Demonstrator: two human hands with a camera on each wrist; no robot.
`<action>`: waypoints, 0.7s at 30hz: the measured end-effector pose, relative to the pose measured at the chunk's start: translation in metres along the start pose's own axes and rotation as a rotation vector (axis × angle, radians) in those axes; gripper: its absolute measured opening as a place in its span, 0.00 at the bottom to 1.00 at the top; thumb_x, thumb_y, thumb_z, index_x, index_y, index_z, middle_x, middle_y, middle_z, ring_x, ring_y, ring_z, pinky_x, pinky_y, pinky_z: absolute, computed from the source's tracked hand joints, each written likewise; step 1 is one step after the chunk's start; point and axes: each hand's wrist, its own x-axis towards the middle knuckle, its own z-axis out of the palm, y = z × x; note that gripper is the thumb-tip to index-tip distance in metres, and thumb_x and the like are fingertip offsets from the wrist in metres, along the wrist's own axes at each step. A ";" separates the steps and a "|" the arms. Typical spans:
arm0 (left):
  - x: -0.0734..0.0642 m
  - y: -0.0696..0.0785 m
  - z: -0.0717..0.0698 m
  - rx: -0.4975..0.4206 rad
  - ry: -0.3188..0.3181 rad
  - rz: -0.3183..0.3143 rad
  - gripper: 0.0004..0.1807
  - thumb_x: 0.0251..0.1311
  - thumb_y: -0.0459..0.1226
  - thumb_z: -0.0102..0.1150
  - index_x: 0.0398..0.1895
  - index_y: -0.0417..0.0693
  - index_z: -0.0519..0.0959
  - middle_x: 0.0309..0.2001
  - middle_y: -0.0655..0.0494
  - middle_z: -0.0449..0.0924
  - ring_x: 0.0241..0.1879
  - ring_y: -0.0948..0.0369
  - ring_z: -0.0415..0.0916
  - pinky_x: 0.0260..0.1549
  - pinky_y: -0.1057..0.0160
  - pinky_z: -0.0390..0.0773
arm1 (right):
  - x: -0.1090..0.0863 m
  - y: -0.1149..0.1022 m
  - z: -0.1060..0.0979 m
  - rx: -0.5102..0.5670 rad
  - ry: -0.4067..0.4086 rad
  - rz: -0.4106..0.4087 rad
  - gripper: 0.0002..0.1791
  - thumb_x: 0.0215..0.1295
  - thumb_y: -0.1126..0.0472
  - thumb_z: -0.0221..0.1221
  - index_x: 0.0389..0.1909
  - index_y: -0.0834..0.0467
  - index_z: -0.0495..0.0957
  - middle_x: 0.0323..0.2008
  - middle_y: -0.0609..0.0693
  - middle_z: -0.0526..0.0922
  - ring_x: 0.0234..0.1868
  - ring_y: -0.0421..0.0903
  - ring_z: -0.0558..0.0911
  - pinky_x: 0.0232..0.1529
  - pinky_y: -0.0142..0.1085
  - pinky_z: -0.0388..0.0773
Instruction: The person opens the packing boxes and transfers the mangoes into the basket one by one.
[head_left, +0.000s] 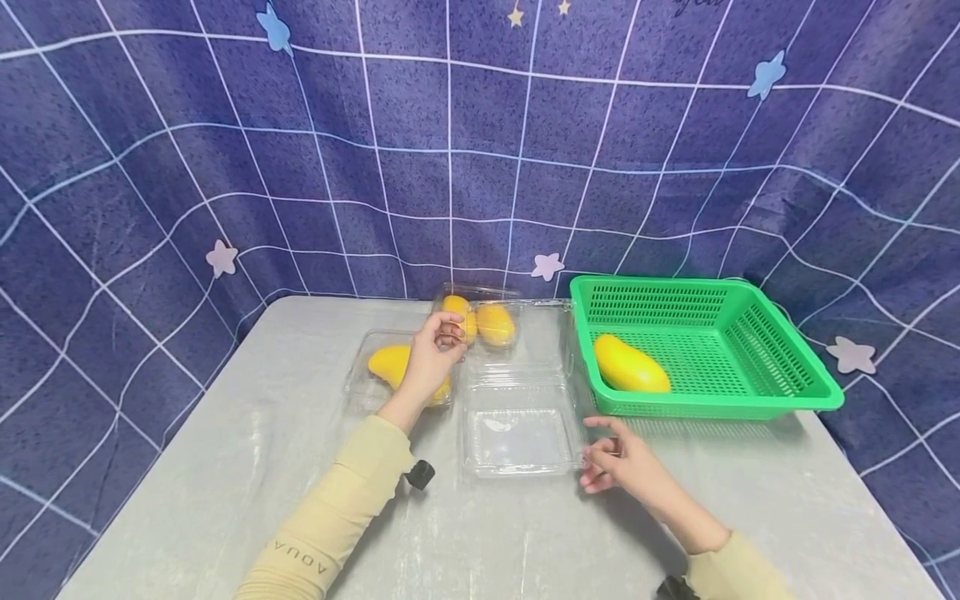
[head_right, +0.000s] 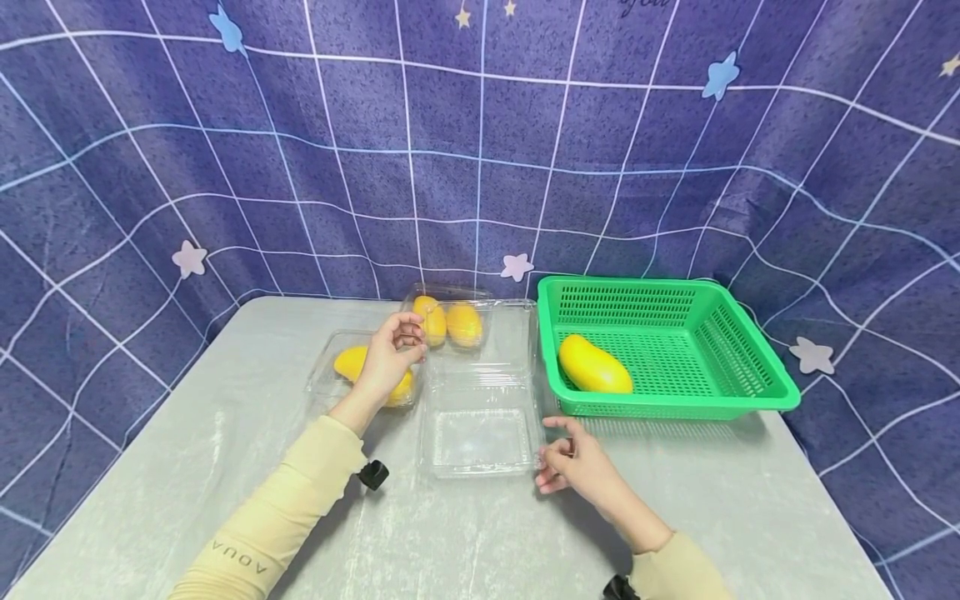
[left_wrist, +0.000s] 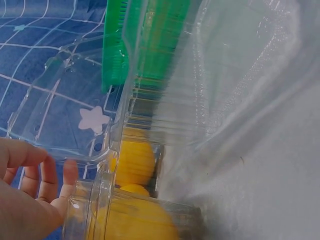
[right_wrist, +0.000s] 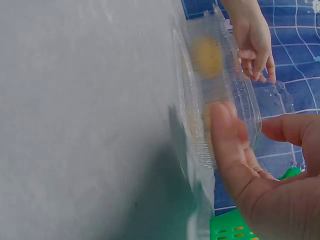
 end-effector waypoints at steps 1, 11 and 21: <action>-0.001 0.003 0.000 0.008 -0.001 -0.001 0.22 0.50 0.16 0.53 0.51 0.29 0.69 0.42 0.30 0.72 0.39 0.45 0.74 0.32 0.69 0.80 | 0.000 0.000 0.000 0.013 -0.010 -0.006 0.33 0.63 0.69 0.53 0.66 0.68 0.50 0.36 0.69 0.77 0.29 0.54 0.83 0.35 0.48 0.84; 0.004 -0.009 0.001 -0.002 0.021 0.020 0.22 0.50 0.17 0.55 0.51 0.34 0.71 0.39 0.38 0.74 0.37 0.51 0.75 0.30 0.69 0.80 | -0.001 -0.005 -0.001 0.073 -0.012 0.015 0.35 0.61 0.69 0.56 0.66 0.69 0.50 0.37 0.66 0.78 0.29 0.48 0.83 0.37 0.46 0.84; 0.000 0.006 -0.001 0.023 0.020 0.047 0.21 0.50 0.17 0.56 0.48 0.37 0.72 0.38 0.41 0.74 0.37 0.53 0.74 0.31 0.70 0.79 | -0.005 -0.018 -0.004 0.099 -0.054 0.032 0.38 0.60 0.70 0.55 0.69 0.71 0.48 0.36 0.61 0.79 0.31 0.46 0.83 0.40 0.44 0.83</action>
